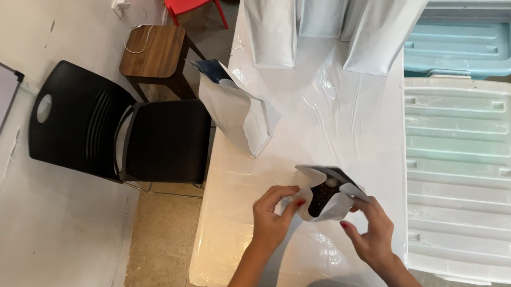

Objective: Sealing coffee bags using a manual impulse heat sealer

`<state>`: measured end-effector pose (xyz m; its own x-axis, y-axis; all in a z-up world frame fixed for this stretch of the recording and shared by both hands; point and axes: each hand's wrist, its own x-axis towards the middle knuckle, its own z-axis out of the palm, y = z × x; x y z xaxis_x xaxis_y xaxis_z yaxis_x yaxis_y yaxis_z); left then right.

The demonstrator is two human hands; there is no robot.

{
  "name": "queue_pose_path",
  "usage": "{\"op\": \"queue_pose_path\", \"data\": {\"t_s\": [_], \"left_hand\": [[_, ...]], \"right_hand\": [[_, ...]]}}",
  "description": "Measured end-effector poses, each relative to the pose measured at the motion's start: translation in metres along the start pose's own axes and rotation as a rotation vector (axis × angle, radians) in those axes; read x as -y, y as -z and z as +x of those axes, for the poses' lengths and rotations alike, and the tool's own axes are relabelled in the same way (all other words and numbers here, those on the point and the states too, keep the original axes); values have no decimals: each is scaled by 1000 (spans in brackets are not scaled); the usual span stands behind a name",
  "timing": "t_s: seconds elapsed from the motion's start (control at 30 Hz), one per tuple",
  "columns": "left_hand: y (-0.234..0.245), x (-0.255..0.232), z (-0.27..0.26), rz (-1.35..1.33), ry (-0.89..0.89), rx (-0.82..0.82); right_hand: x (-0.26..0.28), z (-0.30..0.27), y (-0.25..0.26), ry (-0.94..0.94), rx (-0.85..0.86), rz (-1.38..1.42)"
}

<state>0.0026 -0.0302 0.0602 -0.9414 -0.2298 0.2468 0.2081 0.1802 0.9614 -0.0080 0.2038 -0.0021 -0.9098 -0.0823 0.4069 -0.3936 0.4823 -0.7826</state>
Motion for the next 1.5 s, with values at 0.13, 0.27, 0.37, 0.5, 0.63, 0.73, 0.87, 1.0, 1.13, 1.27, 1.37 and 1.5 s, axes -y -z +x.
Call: {"op": "queue_pose_path", "data": {"t_s": [0.13,0.27,0.37,0.5,0.63,0.73,0.87,1.0,1.13,1.27,1.37,1.5], "left_hand": [[-12,-7,10,-33,-20,-75],[-23,-26,11,64,-201,-222],[-25,-14,-1,-98,42,-284],[-13,6,-14,-111,207,-243],[-8,0,-12,-33,67,-258],[-6,-27,7,57,-105,-173],[-24,18,25,-58,-104,45],[-21,-3,24,-10,-78,1],[-25,-27,5,192,-222,-169],[-6,-12,-12,251,-194,-8],[-5,-13,-19,394,-165,193],[-26,-20,-54,471,-206,156]], "right_hand": [[44,22,-4,121,-55,17],[53,42,-3,-228,-72,199],[44,58,17,-430,-37,234],[19,53,12,-525,51,401],[16,66,20,-317,80,504],[43,102,32,-193,293,439],[38,124,10,31,520,475],[34,136,2,69,472,424],[53,145,8,84,422,337],[60,91,0,-155,0,90],[50,1,-24,-557,-71,300],[26,-4,-37,-805,66,514]]}}
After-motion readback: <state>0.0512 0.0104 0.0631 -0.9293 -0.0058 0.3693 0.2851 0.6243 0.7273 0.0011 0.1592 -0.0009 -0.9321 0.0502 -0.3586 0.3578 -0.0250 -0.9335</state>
